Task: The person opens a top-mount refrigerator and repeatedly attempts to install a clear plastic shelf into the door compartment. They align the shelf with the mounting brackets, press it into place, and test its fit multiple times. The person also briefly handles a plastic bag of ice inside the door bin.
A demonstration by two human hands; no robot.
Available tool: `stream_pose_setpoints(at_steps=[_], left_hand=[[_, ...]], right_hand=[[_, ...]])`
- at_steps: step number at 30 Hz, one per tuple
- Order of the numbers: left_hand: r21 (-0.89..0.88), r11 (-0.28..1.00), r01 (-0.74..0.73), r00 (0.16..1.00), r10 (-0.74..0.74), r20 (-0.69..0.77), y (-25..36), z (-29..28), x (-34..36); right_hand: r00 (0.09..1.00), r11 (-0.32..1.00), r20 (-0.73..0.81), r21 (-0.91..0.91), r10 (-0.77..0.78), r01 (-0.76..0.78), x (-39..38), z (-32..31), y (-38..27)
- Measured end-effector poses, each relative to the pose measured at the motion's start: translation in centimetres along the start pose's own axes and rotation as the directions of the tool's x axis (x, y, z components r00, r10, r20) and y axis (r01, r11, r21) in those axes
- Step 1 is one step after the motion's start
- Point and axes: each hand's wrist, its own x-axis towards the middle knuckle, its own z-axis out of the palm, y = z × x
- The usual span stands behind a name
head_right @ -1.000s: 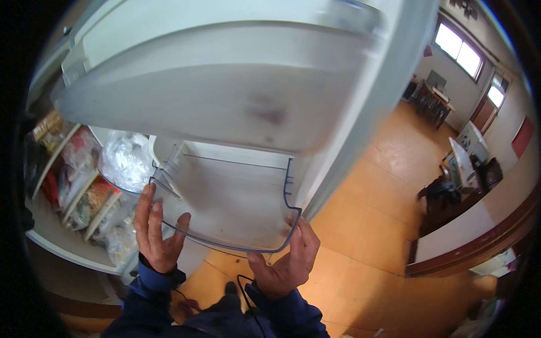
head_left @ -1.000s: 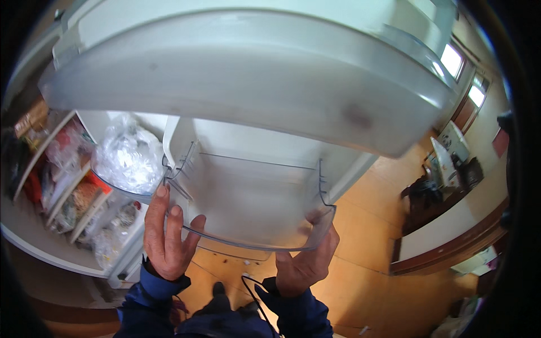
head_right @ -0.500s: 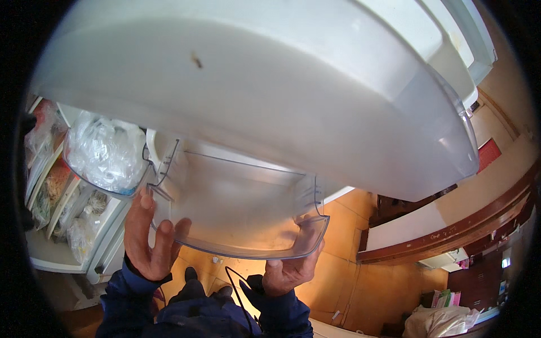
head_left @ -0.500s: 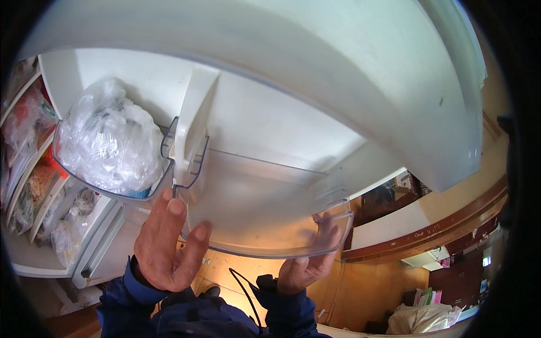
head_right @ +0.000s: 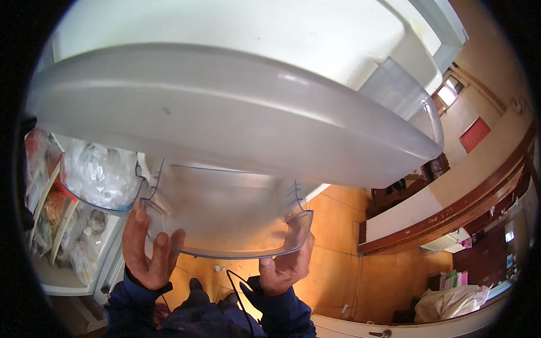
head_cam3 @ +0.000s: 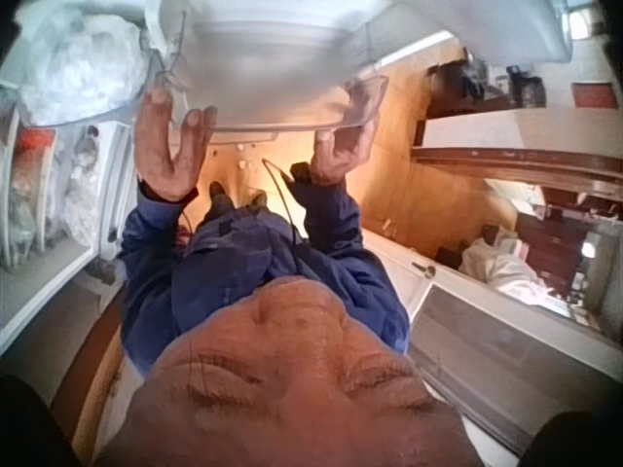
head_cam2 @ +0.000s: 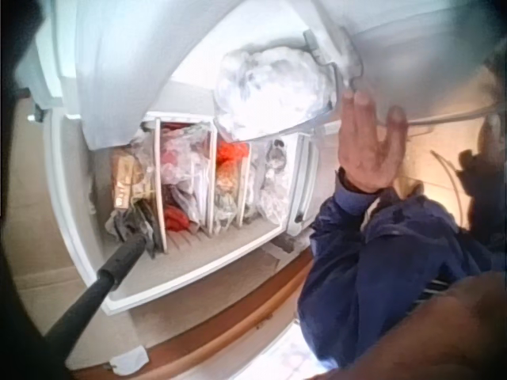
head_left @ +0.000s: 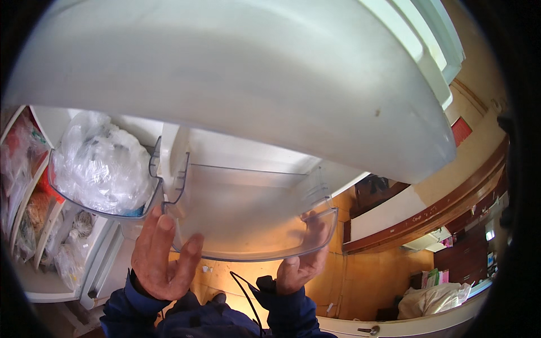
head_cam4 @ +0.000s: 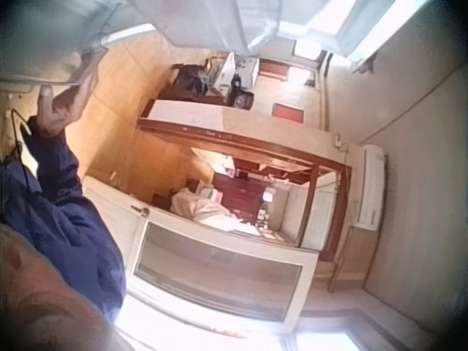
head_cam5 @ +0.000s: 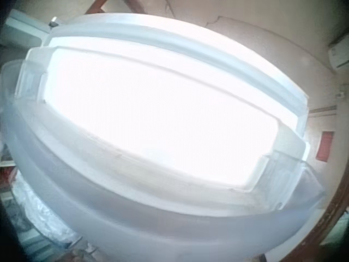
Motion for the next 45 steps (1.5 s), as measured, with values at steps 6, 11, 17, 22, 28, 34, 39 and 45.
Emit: stream_pose_setpoints(at_steps=[6, 11, 17, 22, 28, 34, 39, 45], left_hand=[[-0.038, 0.999, -0.011, 0.998, 0.009, -0.065, -0.1, 0.3, 0.9], [-0.035, 0.999, -0.012, 0.999, 0.01, -0.051, 0.0, -0.5, 2.1], [-0.017, 1.0, -0.007, 1.0, 0.006, -0.01, 0.1, -1.3, 3.3], [-0.065, 0.998, 0.017, 1.0, -0.016, 0.005, 0.2, -1.4, 3.5], [-0.097, 0.995, 0.022, 1.0, -0.02, 0.02, 0.1, -1.7, 3.0], [-0.114, 0.993, 0.034, 0.999, -0.032, 0.02, 0.1, -1.4, 2.5], [-0.105, 0.994, 0.025, 0.999, -0.027, -0.017, 0.1, -1.0, 2.7], [-0.198, 0.972, 0.129, 0.992, -0.126, 0.027, 0.4, -1.4, 3.0]], right_hand=[[1.0, 0.999, 0.003, -0.046, -0.007, 0.007, 0.6, -0.2, -0.3], [1.0, 0.999, -0.004, -0.044, 0.007, -0.007, 0.9, -0.1, -0.8], [0.999, 0.996, 0.036, -0.084, 0.04, -0.037, 1.2, -0.4, -1.5], [0.997, 0.995, 0.06, -0.093, 0.045, -0.039, 1.5, -0.9, -1.6], [0.995, 0.995, 0.089, -0.085, 0.052, -0.045, 1.0, -1.4, -1.6], [0.994, 0.996, 0.085, -0.067, 0.066, -0.06, 0.8, -1.5, -1.6], [0.995, 0.997, 0.076, -0.052, 0.058, -0.054, 0.7, -1.4, -1.3], [0.992, 0.99, -0.017, -0.071, 0.123, -0.124, 0.6, -1.5, -1.2]])
